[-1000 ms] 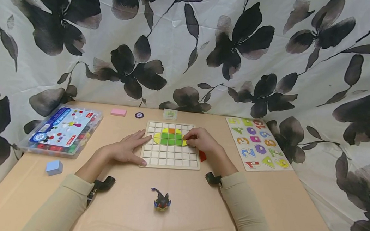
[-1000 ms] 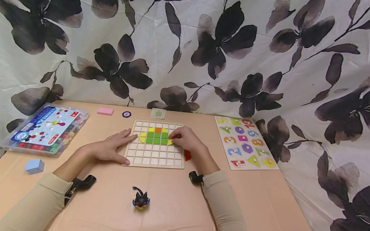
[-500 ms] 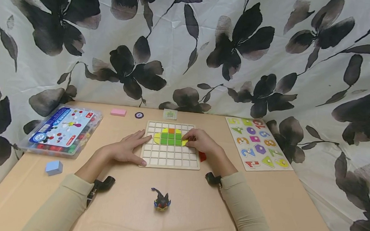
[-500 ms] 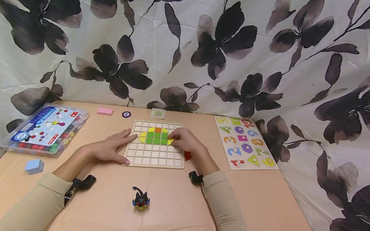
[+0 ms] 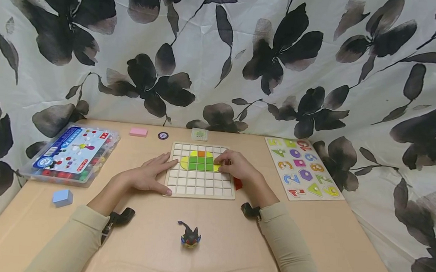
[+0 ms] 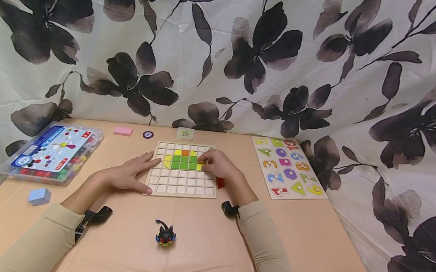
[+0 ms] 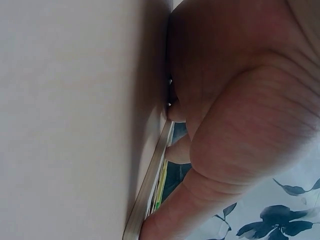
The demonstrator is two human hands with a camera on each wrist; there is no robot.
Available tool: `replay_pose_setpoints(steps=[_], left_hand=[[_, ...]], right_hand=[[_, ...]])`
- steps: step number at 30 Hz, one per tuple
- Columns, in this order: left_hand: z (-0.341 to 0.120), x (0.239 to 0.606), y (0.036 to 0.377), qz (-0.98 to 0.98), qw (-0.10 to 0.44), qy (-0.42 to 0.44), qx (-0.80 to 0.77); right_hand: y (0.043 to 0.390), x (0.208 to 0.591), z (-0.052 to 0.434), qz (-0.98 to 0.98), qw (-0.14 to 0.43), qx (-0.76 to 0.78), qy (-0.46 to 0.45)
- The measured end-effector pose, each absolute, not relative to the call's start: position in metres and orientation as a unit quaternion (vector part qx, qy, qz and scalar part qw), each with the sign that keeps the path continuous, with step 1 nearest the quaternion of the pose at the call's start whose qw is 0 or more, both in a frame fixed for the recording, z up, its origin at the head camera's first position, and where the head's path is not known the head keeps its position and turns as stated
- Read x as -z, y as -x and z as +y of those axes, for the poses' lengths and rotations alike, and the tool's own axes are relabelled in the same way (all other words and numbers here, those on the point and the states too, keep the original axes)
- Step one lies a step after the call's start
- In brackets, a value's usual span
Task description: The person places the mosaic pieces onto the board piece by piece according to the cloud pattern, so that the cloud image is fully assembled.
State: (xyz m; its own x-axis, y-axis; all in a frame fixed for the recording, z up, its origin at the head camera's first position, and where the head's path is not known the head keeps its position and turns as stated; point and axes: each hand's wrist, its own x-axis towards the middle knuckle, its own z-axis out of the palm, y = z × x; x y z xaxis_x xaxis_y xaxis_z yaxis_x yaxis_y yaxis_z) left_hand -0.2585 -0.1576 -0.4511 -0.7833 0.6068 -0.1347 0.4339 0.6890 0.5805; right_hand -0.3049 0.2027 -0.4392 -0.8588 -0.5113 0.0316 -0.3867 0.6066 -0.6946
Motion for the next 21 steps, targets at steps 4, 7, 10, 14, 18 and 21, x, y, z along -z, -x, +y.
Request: replay_pose_setpoints(steps=[4, 7, 10, 14, 18, 21], left_hand=[[-0.155, 0.452, 0.258, 0.903, 0.148, -0.297, -0.272], [-0.158, 0.451, 0.256, 0.907, 0.147, -0.292, -0.266], [-0.164, 0.45, 0.253, 0.912, 0.149, -0.283, -0.258], [-0.165, 0.451, 0.254, 0.911, 0.149, -0.281, -0.262], [-0.159, 0.453, 0.257, 0.908, 0.149, -0.288, -0.265], [-0.154, 0.454, 0.26, 0.907, 0.15, -0.291, -0.265]], right_hand=[[0.303, 0.433, 0.213, 0.893, 0.079, 0.383, 0.222], [0.303, 0.427, 0.221, 0.895, 0.085, 0.381, 0.216], [0.305, 0.423, 0.227, 0.894, 0.1, 0.369, 0.234], [0.305, 0.419, 0.241, 0.887, 0.141, 0.36, 0.252], [0.302, 0.417, 0.255, 0.878, 0.187, 0.356, 0.259], [0.3, 0.419, 0.263, 0.873, 0.217, 0.35, 0.26]])
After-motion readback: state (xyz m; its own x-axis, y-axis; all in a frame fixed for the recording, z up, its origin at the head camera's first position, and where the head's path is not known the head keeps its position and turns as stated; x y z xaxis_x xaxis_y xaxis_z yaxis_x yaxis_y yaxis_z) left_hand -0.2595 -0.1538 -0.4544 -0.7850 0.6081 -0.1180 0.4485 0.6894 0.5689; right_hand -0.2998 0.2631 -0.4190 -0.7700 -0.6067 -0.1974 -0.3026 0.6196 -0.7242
